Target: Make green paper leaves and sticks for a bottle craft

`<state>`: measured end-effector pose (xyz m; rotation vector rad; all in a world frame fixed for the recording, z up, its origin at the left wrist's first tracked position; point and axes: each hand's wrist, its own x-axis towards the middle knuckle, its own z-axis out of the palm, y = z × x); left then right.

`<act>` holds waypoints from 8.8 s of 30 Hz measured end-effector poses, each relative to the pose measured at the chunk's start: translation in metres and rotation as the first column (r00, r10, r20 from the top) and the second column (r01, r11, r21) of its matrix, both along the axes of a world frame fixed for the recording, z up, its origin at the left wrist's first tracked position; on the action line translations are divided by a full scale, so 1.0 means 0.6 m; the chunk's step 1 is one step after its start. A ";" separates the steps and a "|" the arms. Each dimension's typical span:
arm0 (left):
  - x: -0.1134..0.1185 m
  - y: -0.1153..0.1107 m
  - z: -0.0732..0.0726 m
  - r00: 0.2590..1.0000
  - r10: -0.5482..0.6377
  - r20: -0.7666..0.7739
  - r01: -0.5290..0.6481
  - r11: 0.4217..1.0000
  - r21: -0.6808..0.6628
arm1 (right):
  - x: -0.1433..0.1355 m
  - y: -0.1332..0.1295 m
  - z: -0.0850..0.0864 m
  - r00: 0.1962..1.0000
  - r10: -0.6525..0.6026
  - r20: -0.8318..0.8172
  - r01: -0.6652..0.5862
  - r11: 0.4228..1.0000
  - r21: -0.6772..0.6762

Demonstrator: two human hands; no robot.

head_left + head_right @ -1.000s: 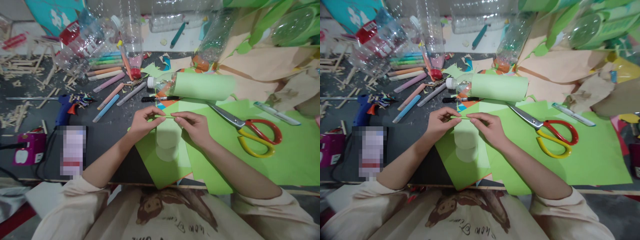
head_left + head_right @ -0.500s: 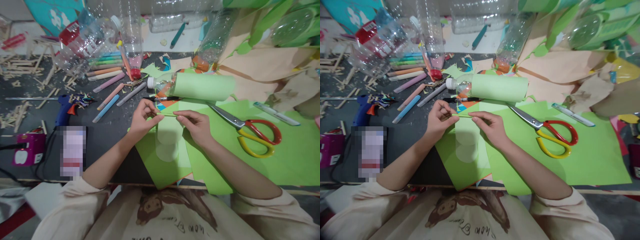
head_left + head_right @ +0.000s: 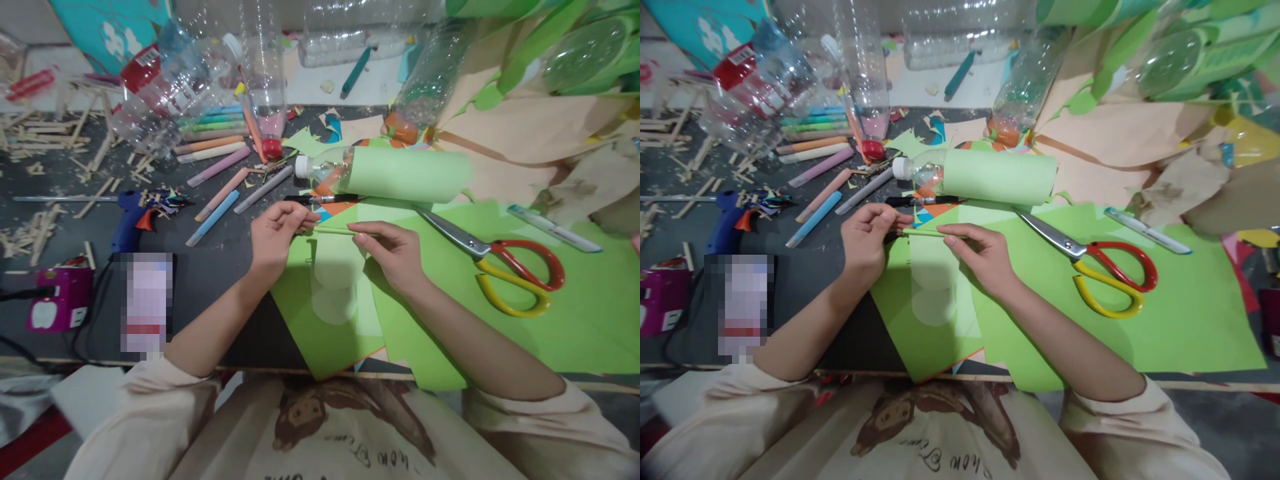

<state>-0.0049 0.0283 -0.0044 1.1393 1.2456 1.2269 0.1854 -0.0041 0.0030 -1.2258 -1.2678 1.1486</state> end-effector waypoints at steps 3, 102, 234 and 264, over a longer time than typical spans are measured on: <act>0.000 -0.004 0.001 1.000 -0.018 0.019 0.018 0.999 0.036 | 0.000 -0.001 0.000 1.000 0.001 -0.010 0.000 1.000 0.028; -0.110 0.072 0.015 0.969 0.058 -0.239 0.002 0.970 0.243 | 0.004 0.023 -0.009 0.981 -0.107 -0.161 0.083 0.986 -0.147; -0.077 -0.068 0.088 0.962 -0.270 -0.029 0.244 0.906 -0.347 | 0.027 -0.221 0.008 0.834 -0.544 0.090 0.522 0.726 -0.448; -0.076 -0.050 0.027 0.660 -0.174 -0.731 0.342 0.936 0.086 | 0.060 -0.054 0.005 0.409 -0.040 0.912 -0.453 0.859 0.240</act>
